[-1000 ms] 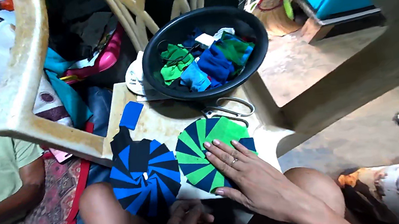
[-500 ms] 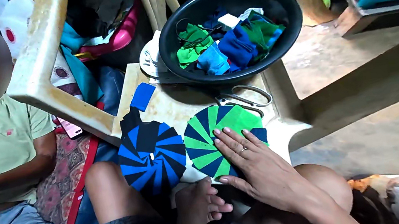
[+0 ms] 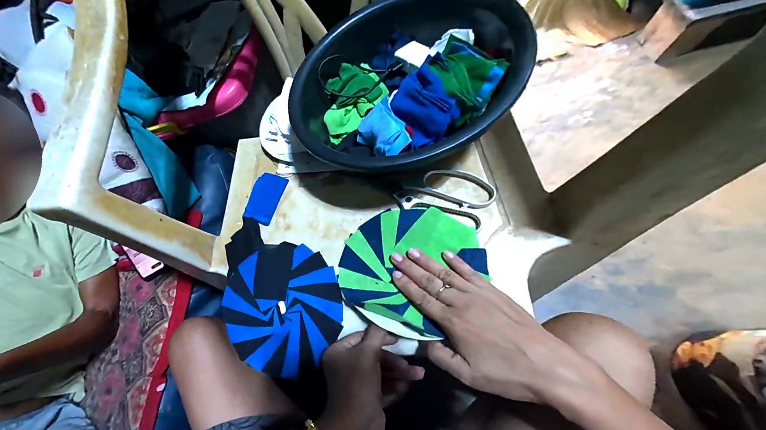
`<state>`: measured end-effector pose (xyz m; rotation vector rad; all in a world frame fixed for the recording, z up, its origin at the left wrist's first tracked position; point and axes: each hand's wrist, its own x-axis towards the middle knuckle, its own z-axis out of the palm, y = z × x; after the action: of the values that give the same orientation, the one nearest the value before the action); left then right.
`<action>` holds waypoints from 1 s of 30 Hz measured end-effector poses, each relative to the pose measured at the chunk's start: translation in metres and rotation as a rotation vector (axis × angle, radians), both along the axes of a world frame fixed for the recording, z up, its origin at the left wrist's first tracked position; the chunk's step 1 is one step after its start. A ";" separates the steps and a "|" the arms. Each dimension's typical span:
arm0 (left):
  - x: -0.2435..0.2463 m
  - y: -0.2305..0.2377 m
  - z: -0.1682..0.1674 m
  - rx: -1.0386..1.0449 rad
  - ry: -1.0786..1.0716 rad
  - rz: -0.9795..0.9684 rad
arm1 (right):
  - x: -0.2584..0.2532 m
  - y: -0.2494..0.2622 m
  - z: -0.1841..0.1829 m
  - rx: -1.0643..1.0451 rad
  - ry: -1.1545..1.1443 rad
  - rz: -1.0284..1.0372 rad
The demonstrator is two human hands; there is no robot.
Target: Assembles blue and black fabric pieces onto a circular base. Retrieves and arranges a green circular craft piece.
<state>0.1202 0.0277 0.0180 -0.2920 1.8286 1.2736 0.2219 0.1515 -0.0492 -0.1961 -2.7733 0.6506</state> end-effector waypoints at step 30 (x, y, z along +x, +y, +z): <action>0.002 -0.046 -0.004 0.184 -0.217 -0.068 | 0.050 -0.121 -0.004 -2.433 0.679 -0.772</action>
<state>0.1223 -0.0179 0.0142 -0.2540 1.5155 1.2989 0.2715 0.0301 -0.0537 -0.9668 0.0484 2.3895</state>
